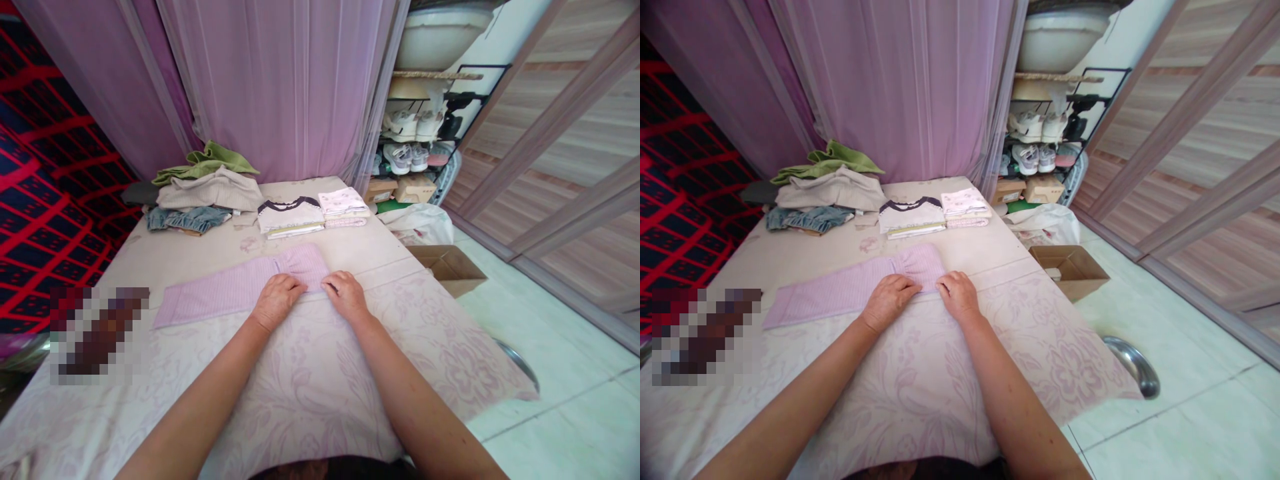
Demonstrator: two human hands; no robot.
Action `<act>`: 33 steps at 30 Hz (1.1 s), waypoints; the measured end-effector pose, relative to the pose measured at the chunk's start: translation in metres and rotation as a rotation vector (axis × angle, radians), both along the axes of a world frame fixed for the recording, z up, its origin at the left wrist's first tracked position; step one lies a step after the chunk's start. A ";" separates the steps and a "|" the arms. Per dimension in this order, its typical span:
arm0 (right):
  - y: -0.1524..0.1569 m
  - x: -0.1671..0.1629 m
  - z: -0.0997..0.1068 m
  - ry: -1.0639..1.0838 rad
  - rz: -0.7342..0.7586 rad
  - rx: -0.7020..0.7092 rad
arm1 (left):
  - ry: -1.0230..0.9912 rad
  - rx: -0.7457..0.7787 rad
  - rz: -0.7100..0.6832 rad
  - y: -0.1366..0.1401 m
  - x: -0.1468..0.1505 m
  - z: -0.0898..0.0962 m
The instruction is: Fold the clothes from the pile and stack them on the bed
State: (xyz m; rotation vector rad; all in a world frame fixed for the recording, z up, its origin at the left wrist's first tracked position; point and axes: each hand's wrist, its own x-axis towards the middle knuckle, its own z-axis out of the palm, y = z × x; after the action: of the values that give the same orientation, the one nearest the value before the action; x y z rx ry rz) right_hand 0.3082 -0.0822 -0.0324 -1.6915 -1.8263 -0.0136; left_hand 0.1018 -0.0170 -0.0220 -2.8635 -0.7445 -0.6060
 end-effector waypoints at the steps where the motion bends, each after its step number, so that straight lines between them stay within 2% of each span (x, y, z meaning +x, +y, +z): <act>1: 0.000 0.000 0.001 -0.003 0.002 0.006 | 0.002 -0.013 -0.008 -0.001 -0.001 0.000; 6: -0.006 -0.006 0.010 -0.034 0.028 0.081 | -0.003 -0.072 -0.034 -0.006 -0.006 0.004; 11: -0.014 -0.016 0.014 -0.166 0.215 0.060 | -0.044 -0.135 -0.025 -0.008 -0.009 0.001; 14: -0.017 -0.012 0.010 -0.162 0.257 0.065 | -0.091 -0.181 -0.012 -0.007 -0.011 -0.004; 21: -0.017 -0.001 0.003 -0.054 0.212 0.121 | -0.169 -0.227 -0.039 -0.006 -0.013 -0.006; 28: -0.020 -0.007 0.010 -0.078 0.082 0.102 | -0.331 -0.246 0.121 -0.009 -0.024 -0.002; 33: -0.020 -0.021 0.012 -0.106 0.137 0.073 | -0.315 -0.213 0.183 -0.009 -0.045 -0.001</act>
State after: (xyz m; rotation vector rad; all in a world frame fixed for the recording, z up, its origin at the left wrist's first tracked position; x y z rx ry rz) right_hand 0.2870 -0.1019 -0.0203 -1.5379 -1.9925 -0.1133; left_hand 0.0570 -0.0260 -0.0229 -2.8715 -1.1683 -1.0214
